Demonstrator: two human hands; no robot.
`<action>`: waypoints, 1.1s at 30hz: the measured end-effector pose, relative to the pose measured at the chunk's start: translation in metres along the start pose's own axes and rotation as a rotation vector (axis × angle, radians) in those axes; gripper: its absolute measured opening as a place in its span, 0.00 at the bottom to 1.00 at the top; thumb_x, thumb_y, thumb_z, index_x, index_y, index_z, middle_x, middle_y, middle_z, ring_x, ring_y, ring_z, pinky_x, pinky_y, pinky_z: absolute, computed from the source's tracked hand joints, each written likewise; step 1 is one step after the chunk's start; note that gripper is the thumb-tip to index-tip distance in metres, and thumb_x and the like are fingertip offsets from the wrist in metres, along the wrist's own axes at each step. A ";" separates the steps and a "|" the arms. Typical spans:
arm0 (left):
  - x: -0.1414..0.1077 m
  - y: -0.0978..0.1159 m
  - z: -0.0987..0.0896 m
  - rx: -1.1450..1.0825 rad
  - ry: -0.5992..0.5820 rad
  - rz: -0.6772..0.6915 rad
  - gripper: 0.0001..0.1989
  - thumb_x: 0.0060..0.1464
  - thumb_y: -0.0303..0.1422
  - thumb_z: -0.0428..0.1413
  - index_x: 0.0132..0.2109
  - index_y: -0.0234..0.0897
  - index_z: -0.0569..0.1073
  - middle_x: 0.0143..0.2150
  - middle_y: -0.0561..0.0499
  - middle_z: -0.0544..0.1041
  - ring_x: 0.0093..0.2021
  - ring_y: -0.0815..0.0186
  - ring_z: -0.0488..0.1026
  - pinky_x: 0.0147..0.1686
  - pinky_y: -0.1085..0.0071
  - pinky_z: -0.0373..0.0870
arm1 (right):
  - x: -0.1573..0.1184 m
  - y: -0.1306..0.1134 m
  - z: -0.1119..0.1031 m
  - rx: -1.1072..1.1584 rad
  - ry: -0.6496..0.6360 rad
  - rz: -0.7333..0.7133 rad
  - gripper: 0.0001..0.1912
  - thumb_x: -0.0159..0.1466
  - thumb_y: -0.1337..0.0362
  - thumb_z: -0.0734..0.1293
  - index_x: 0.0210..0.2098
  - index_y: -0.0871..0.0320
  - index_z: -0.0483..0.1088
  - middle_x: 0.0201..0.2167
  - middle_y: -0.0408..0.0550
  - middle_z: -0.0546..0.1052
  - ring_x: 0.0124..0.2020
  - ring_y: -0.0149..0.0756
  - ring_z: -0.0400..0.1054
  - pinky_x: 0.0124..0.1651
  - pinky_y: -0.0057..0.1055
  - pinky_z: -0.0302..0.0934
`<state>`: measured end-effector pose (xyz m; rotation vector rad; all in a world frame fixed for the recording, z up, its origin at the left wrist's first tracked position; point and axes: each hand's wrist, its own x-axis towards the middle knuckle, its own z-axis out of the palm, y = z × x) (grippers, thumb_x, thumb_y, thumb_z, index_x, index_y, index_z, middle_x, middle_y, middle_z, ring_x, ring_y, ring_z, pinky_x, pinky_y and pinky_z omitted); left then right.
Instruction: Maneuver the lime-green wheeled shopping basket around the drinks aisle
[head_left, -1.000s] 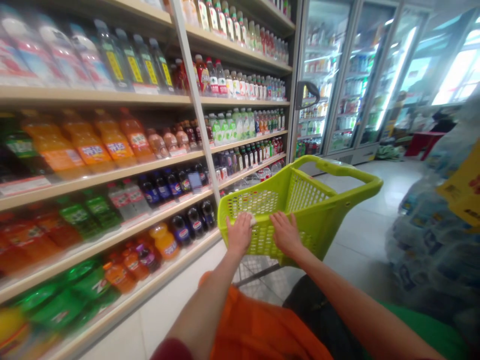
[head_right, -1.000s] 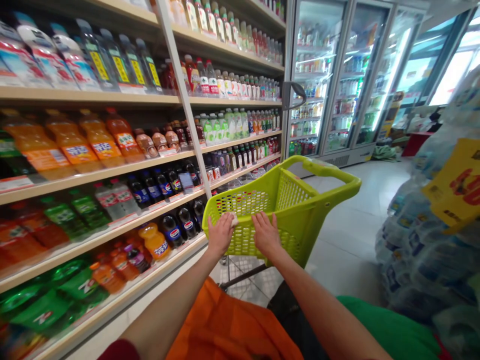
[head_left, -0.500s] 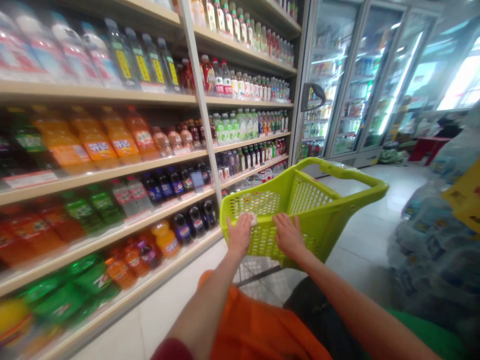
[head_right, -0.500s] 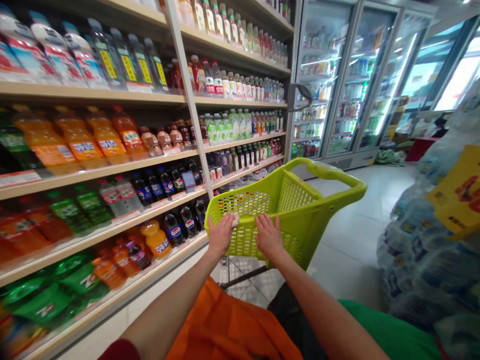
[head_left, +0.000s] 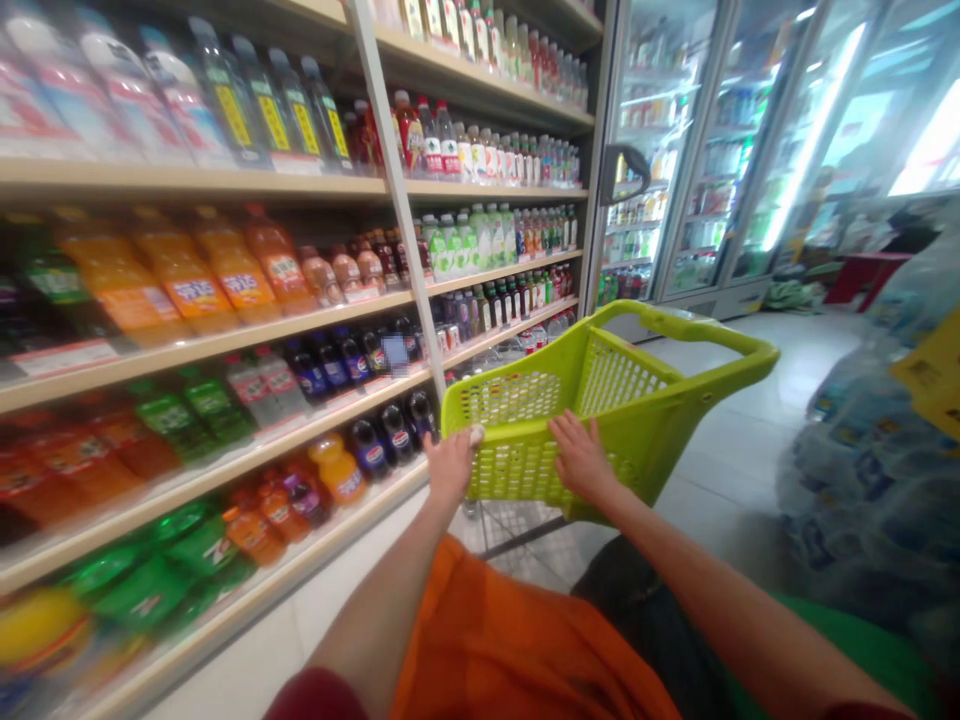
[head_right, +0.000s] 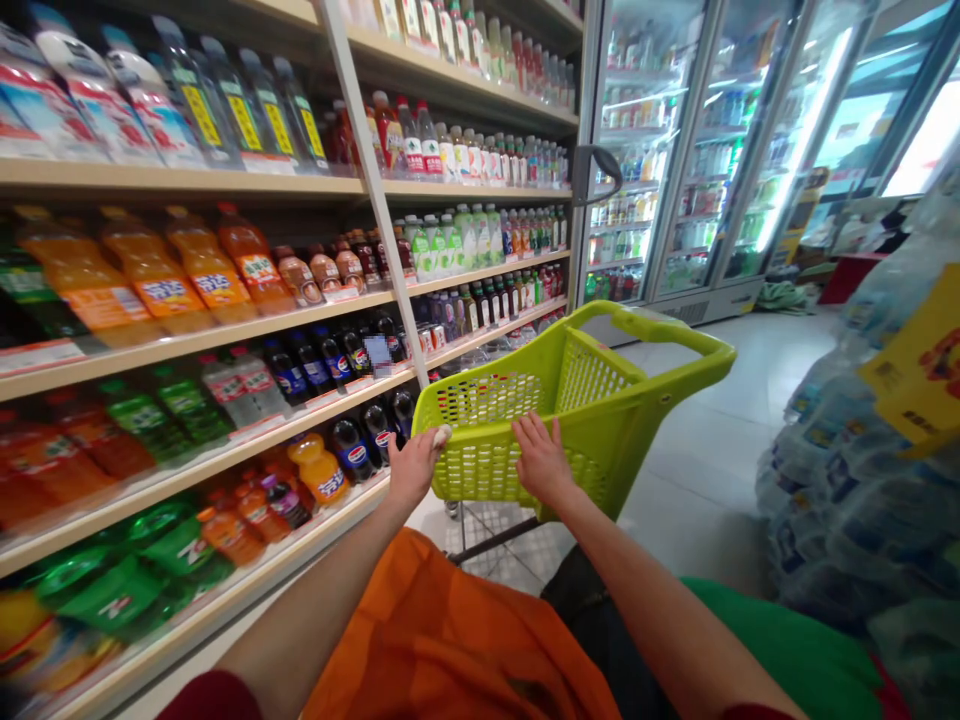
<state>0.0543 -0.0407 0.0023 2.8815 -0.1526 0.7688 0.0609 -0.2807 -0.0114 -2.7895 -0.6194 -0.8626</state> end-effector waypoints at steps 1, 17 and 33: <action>-0.003 0.002 0.000 0.002 0.007 0.000 0.16 0.59 0.31 0.43 0.51 0.40 0.68 0.45 0.46 0.76 0.45 0.60 0.71 0.57 0.43 0.46 | -0.001 0.003 0.001 0.005 0.003 -0.006 0.29 0.54 0.71 0.56 0.57 0.65 0.60 0.58 0.56 0.62 0.63 0.48 0.46 0.62 0.54 0.33; -0.036 0.005 0.012 -0.018 0.171 0.242 0.18 0.56 0.25 0.46 0.53 0.41 0.66 0.54 0.44 0.71 0.53 0.61 0.69 0.60 0.46 0.44 | 0.010 0.023 -0.005 0.119 -0.162 0.051 0.25 0.63 0.61 0.53 0.59 0.57 0.57 0.61 0.52 0.58 0.64 0.45 0.44 0.60 0.57 0.39; -0.021 0.006 0.020 -0.002 0.060 0.205 0.18 0.60 0.27 0.42 0.54 0.43 0.66 0.57 0.45 0.68 0.57 0.58 0.64 0.58 0.42 0.44 | -0.005 -0.006 -0.004 0.162 -0.060 0.100 0.19 0.65 0.60 0.54 0.52 0.57 0.64 0.56 0.54 0.65 0.61 0.46 0.51 0.59 0.58 0.42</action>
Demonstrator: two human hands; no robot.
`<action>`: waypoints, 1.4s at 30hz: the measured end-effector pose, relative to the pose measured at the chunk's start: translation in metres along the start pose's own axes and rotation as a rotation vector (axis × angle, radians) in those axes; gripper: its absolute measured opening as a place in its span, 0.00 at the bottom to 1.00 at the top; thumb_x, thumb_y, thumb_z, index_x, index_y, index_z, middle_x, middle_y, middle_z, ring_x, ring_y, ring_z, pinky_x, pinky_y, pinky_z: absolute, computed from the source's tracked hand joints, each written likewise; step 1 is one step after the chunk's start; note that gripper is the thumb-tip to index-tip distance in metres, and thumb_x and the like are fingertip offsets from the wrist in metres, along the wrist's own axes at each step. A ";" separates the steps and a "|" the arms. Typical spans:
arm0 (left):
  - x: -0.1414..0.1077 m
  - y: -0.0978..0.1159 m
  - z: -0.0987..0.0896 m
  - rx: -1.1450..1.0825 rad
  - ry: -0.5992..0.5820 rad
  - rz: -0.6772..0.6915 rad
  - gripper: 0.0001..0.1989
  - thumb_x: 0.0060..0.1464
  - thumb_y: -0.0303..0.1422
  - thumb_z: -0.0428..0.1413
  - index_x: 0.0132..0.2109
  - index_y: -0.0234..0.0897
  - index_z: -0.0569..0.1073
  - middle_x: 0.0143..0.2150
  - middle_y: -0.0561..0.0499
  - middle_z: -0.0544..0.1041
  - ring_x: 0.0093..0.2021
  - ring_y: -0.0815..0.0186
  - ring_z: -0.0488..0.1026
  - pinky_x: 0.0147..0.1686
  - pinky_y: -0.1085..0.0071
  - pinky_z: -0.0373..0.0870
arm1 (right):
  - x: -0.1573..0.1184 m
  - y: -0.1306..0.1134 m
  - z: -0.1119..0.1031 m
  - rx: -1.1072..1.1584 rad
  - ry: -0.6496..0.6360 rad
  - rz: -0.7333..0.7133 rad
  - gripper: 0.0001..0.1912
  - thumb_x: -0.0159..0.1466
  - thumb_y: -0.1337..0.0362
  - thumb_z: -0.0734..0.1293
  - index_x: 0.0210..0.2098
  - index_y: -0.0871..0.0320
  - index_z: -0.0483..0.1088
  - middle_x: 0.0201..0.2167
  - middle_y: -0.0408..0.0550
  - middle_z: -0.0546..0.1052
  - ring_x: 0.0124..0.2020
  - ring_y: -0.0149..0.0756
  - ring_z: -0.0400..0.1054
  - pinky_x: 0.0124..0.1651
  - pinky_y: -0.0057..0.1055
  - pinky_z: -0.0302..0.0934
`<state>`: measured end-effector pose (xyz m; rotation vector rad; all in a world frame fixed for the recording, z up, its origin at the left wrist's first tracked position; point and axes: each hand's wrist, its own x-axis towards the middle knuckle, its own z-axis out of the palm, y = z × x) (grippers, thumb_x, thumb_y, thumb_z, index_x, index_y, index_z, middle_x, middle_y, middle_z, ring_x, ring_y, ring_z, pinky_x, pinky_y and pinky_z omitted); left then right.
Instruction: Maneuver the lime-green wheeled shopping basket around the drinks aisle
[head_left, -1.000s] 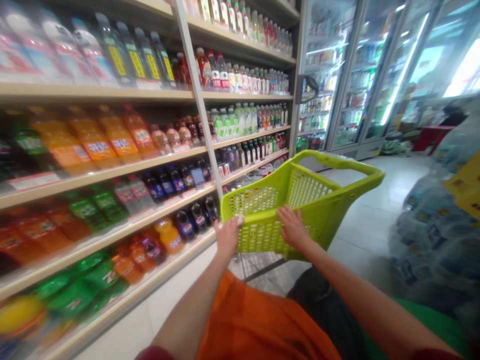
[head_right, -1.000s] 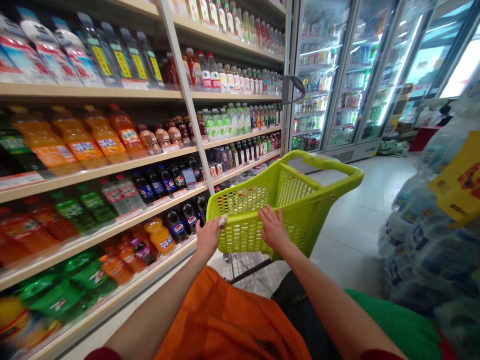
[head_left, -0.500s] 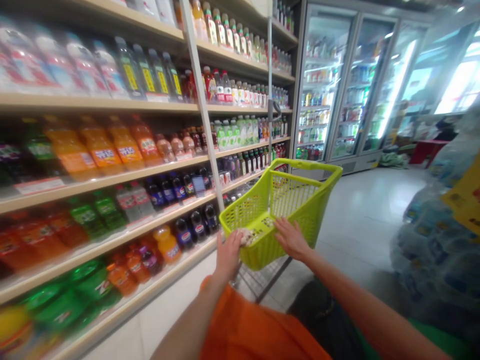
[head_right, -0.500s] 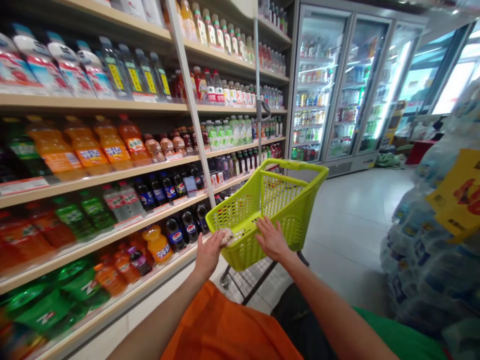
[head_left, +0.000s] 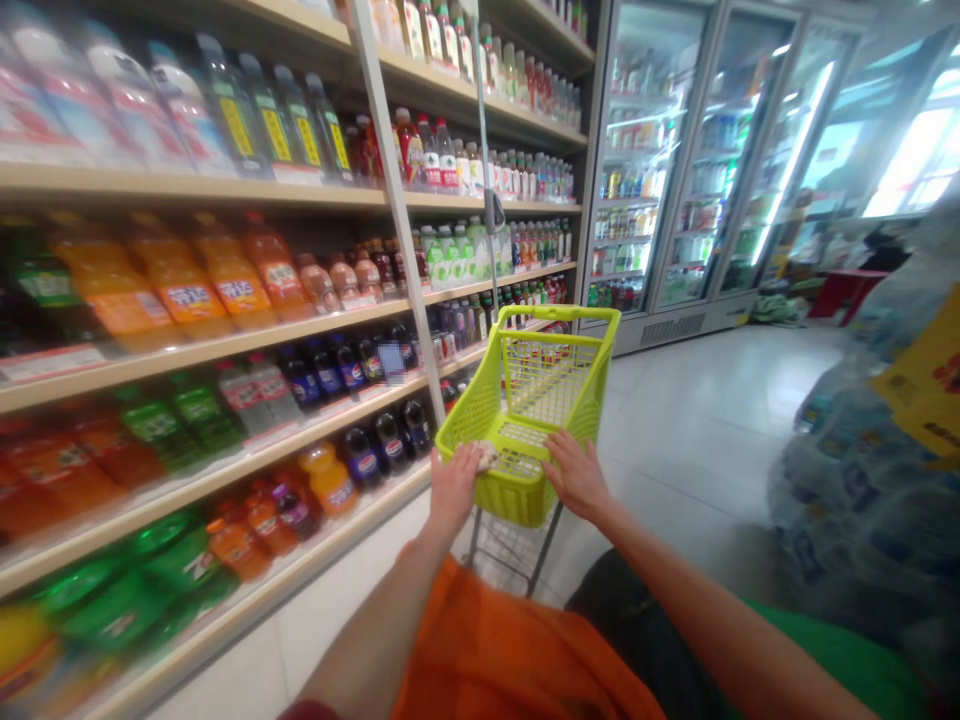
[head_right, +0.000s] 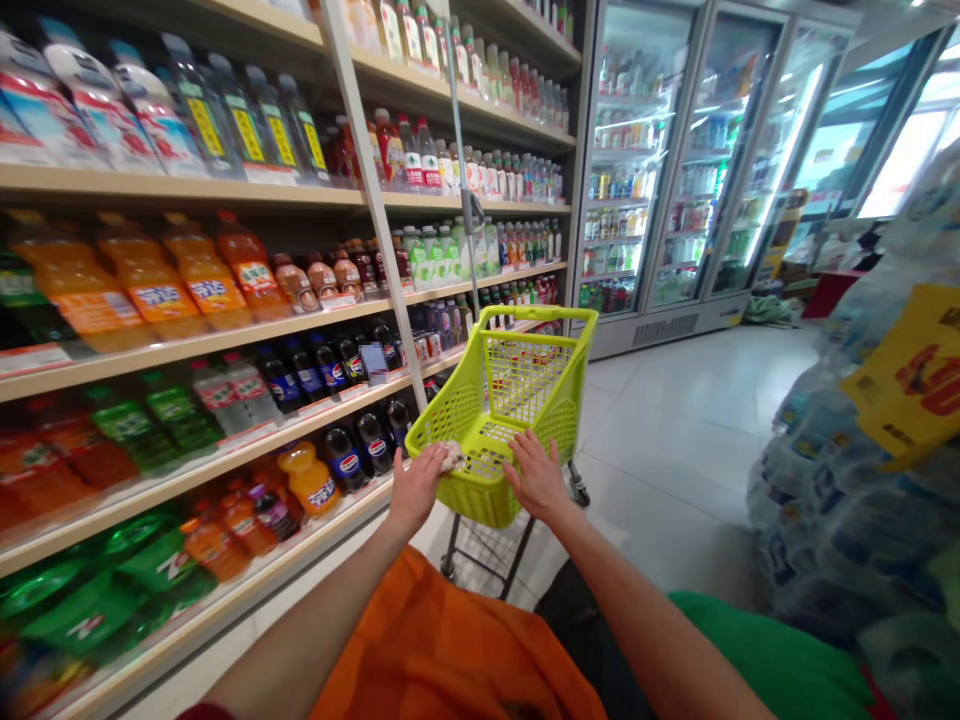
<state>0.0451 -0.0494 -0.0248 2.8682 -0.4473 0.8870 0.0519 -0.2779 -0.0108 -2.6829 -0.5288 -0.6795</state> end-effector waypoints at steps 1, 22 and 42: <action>-0.002 0.004 0.002 -0.008 0.004 0.020 0.18 0.60 0.28 0.42 0.55 0.43 0.65 0.57 0.45 0.67 0.58 0.58 0.64 0.58 0.42 0.45 | -0.002 -0.004 0.000 -0.003 -0.008 -0.005 0.19 0.65 0.60 0.54 0.51 0.57 0.65 0.56 0.54 0.66 0.61 0.46 0.51 0.59 0.58 0.42; -0.015 -0.016 -0.005 0.002 -0.012 -0.057 0.22 0.56 0.24 0.42 0.56 0.44 0.65 0.59 0.45 0.65 0.60 0.58 0.61 0.58 0.40 0.43 | -0.018 -0.003 0.021 -0.065 0.008 0.037 0.25 0.65 0.58 0.52 0.59 0.61 0.56 0.61 0.55 0.58 0.64 0.46 0.43 0.60 0.53 0.43; -0.010 -0.022 -0.009 -0.023 -0.007 -0.286 0.22 0.57 0.26 0.41 0.56 0.45 0.65 0.59 0.46 0.65 0.60 0.58 0.60 0.59 0.39 0.40 | -0.006 -0.028 0.025 -0.042 -0.028 0.025 0.26 0.64 0.62 0.52 0.61 0.60 0.53 0.62 0.54 0.57 0.65 0.45 0.42 0.59 0.54 0.43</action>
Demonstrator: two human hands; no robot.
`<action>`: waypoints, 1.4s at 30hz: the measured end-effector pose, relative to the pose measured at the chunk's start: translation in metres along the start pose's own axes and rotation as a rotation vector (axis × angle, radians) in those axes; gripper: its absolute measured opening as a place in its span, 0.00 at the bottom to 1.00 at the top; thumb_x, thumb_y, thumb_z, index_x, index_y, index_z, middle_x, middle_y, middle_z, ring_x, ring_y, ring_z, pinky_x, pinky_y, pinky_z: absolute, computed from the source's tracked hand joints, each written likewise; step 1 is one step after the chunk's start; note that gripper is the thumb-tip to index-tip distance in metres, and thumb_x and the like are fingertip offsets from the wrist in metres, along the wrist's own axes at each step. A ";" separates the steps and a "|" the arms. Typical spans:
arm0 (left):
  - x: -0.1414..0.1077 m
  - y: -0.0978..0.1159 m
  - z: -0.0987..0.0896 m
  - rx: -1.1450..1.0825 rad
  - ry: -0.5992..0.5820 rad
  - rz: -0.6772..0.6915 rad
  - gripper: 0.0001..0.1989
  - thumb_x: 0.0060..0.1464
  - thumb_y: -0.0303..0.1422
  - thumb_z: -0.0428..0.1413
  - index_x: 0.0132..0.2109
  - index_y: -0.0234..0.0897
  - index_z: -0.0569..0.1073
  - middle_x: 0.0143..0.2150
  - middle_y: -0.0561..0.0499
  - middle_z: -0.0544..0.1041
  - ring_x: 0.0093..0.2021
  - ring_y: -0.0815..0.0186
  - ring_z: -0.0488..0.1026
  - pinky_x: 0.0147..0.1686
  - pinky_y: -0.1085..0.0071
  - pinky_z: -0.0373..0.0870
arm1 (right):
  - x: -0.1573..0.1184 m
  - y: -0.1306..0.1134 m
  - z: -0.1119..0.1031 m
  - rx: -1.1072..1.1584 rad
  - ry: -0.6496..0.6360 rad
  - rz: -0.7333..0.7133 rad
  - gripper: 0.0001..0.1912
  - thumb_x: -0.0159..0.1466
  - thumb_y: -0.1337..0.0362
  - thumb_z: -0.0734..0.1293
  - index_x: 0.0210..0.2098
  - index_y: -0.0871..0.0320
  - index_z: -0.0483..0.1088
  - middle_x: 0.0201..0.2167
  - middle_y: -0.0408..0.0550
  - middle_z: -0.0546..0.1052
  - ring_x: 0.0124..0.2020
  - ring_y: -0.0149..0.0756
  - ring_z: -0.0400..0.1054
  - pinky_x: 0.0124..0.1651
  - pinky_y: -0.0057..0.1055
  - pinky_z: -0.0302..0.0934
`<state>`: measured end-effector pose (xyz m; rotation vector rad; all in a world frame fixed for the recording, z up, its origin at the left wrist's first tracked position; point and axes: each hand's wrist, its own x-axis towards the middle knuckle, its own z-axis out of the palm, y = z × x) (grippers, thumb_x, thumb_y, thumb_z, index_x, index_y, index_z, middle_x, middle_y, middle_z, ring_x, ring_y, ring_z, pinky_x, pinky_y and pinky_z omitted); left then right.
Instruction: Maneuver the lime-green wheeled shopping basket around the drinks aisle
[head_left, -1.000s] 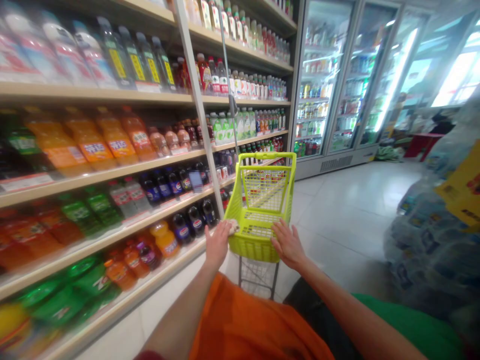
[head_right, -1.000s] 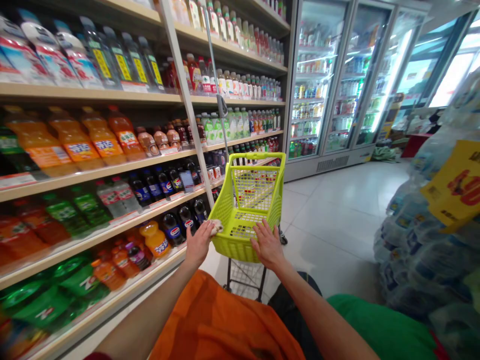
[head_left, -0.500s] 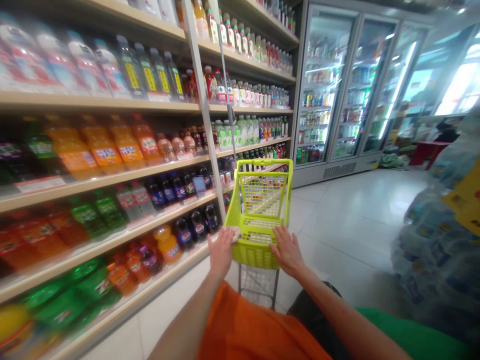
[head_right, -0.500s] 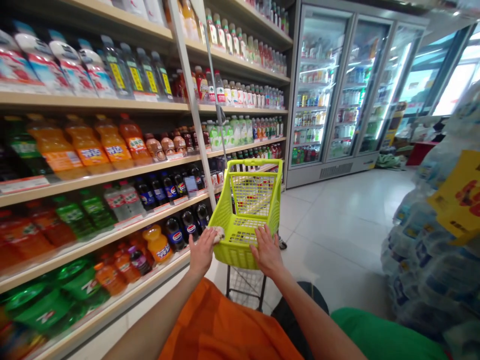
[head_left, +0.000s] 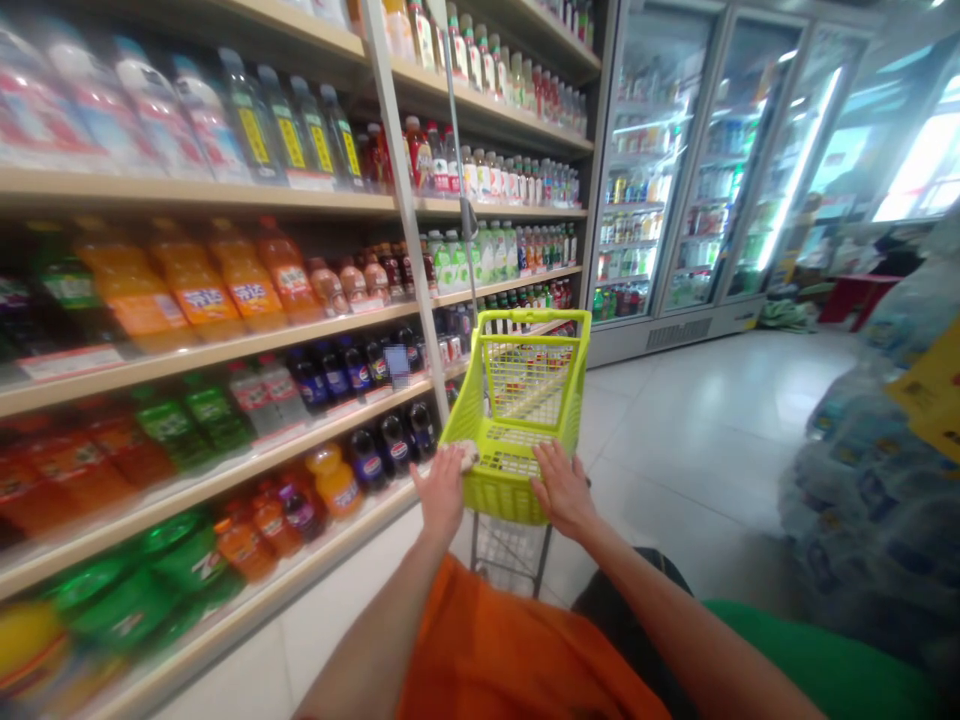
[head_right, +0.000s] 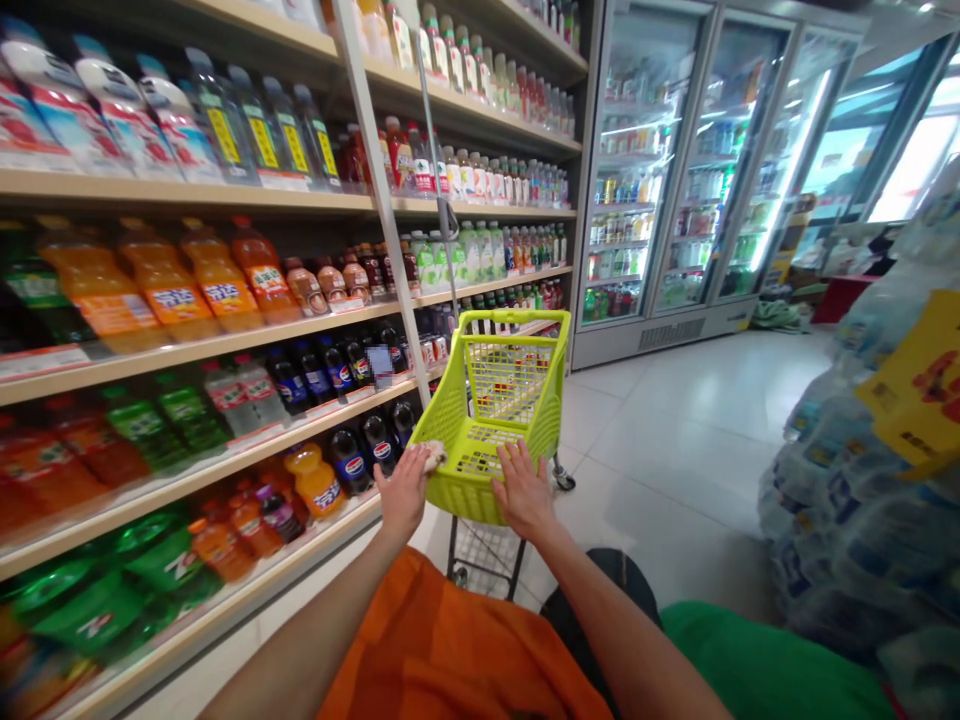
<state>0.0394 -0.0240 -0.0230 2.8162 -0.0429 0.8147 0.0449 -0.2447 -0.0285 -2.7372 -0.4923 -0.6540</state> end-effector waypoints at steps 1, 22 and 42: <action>-0.002 0.010 0.004 -0.013 -0.007 0.032 0.22 0.57 0.26 0.41 0.56 0.45 0.65 0.59 0.46 0.65 0.60 0.58 0.60 0.58 0.39 0.40 | 0.002 -0.001 0.000 0.005 -0.005 0.003 0.26 0.64 0.62 0.52 0.61 0.60 0.53 0.62 0.54 0.57 0.65 0.45 0.42 0.59 0.54 0.43; -0.016 0.078 0.033 -0.058 0.073 0.438 0.20 0.60 0.31 0.43 0.59 0.47 0.61 0.58 0.48 0.66 0.60 0.62 0.61 0.60 0.44 0.40 | 0.014 0.027 0.015 0.516 0.149 -0.010 0.26 0.66 0.57 0.48 0.62 0.56 0.50 0.53 0.52 0.69 0.57 0.41 0.59 0.57 0.48 0.53; 0.000 -0.010 0.004 0.033 -0.004 0.070 0.22 0.58 0.26 0.41 0.58 0.45 0.63 0.61 0.46 0.62 0.61 0.56 0.58 0.58 0.38 0.37 | -0.008 -0.005 0.002 -0.084 -0.004 -0.036 0.23 0.65 0.63 0.52 0.58 0.59 0.58 0.61 0.51 0.58 0.63 0.43 0.47 0.61 0.52 0.41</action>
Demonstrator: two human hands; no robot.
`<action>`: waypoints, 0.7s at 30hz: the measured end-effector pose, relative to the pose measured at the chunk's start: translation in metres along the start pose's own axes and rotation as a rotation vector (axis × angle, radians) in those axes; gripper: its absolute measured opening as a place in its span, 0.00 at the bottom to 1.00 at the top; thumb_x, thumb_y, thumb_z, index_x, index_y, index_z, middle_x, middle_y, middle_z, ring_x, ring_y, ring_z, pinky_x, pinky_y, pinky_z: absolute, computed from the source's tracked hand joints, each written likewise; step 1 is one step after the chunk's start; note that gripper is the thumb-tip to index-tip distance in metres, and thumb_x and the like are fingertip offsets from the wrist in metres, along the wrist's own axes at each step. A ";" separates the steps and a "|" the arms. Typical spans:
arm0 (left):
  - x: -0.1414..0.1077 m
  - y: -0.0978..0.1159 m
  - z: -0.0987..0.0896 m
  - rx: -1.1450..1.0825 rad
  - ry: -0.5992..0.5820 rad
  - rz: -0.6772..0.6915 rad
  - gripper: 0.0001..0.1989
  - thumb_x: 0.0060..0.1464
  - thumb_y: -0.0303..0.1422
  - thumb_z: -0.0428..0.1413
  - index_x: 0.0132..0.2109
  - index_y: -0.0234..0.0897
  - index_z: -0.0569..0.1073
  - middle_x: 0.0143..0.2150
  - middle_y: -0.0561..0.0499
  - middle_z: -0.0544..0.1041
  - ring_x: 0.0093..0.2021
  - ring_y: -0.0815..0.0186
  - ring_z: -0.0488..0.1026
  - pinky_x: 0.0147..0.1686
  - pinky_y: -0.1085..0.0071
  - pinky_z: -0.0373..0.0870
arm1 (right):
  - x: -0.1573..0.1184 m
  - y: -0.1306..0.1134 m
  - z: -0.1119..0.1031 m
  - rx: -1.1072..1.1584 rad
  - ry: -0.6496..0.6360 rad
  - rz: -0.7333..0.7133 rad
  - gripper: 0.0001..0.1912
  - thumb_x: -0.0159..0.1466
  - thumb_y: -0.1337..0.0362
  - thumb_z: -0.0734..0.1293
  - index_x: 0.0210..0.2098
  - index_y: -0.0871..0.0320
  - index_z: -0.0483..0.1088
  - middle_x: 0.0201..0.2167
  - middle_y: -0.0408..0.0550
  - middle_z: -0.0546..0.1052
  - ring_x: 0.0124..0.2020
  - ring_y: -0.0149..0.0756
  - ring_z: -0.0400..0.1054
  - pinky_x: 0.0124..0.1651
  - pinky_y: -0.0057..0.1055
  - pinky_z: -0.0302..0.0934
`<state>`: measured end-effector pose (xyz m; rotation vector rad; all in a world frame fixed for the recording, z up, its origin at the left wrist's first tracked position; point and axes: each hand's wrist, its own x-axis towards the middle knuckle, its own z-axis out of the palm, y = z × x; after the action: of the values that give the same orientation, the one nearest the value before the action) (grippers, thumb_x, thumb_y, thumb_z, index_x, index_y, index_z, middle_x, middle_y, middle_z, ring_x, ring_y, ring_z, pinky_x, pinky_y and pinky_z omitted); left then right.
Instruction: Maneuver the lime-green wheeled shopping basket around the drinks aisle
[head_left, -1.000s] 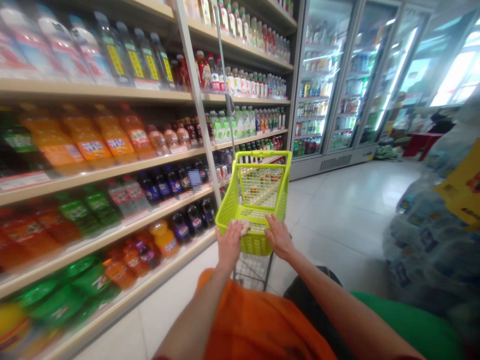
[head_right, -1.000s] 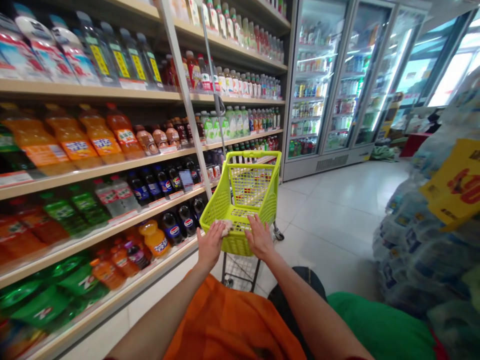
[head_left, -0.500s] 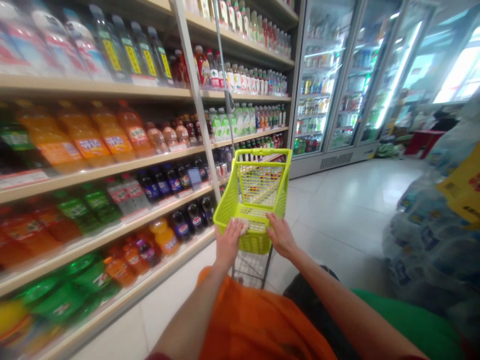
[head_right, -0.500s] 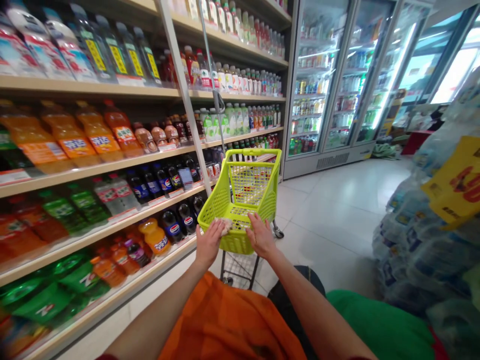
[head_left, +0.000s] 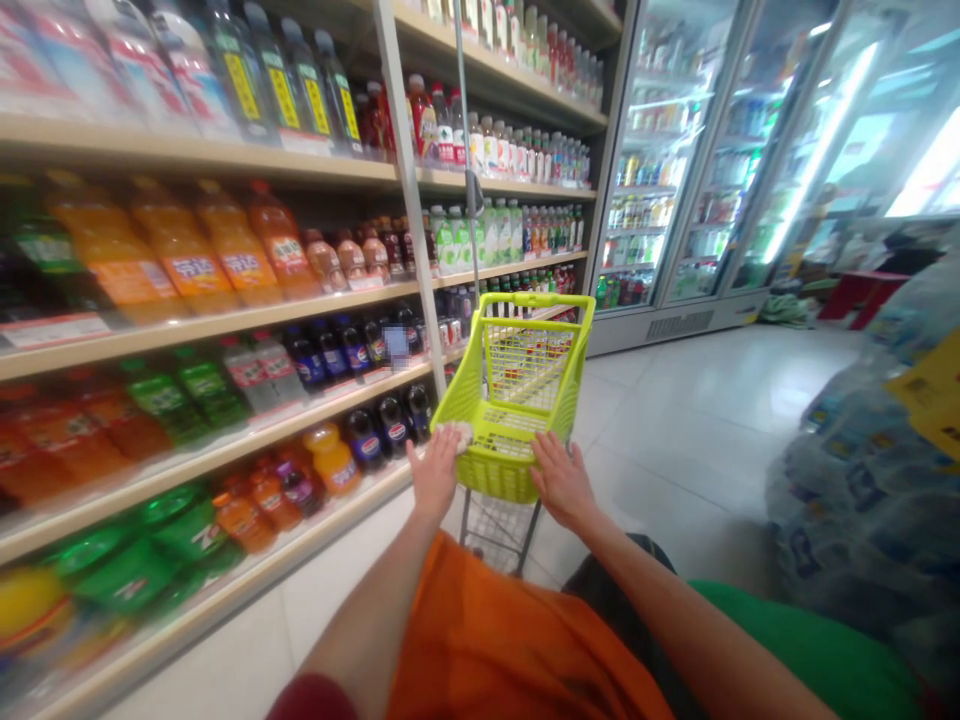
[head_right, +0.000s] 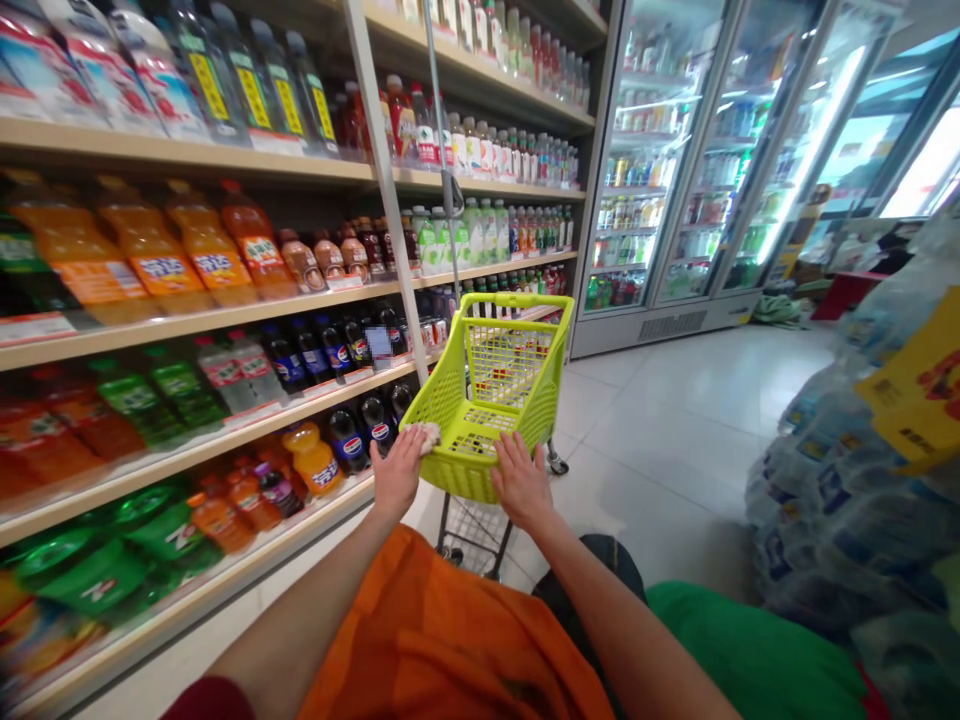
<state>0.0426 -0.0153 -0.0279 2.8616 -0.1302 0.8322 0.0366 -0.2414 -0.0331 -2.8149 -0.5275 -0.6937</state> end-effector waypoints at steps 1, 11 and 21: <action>0.001 -0.002 0.000 0.006 -0.002 -0.019 0.22 0.58 0.26 0.41 0.58 0.45 0.62 0.61 0.46 0.62 0.61 0.56 0.58 0.58 0.37 0.37 | 0.001 0.001 0.000 -0.007 -0.006 0.005 0.23 0.65 0.63 0.52 0.59 0.59 0.58 0.62 0.51 0.57 0.63 0.43 0.47 0.61 0.52 0.40; 0.000 0.013 0.010 -0.014 -0.017 0.121 0.22 0.59 0.26 0.40 0.59 0.45 0.62 0.62 0.47 0.61 0.62 0.57 0.56 0.58 0.38 0.38 | 0.009 0.025 -0.008 -0.092 -0.078 0.068 0.23 0.66 0.62 0.50 0.59 0.56 0.56 0.63 0.47 0.55 0.64 0.43 0.44 0.61 0.53 0.41; 0.005 0.047 0.017 -0.047 -0.039 0.197 0.23 0.58 0.25 0.40 0.59 0.44 0.61 0.62 0.47 0.60 0.63 0.59 0.55 0.59 0.39 0.40 | 0.003 0.033 0.000 -0.094 -0.046 0.091 0.25 0.65 0.60 0.51 0.60 0.60 0.55 0.63 0.51 0.53 0.64 0.43 0.44 0.61 0.50 0.40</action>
<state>0.0494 -0.0644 -0.0335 2.8553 -0.4370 0.7949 0.0519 -0.2709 -0.0349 -2.9269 -0.3814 -0.6543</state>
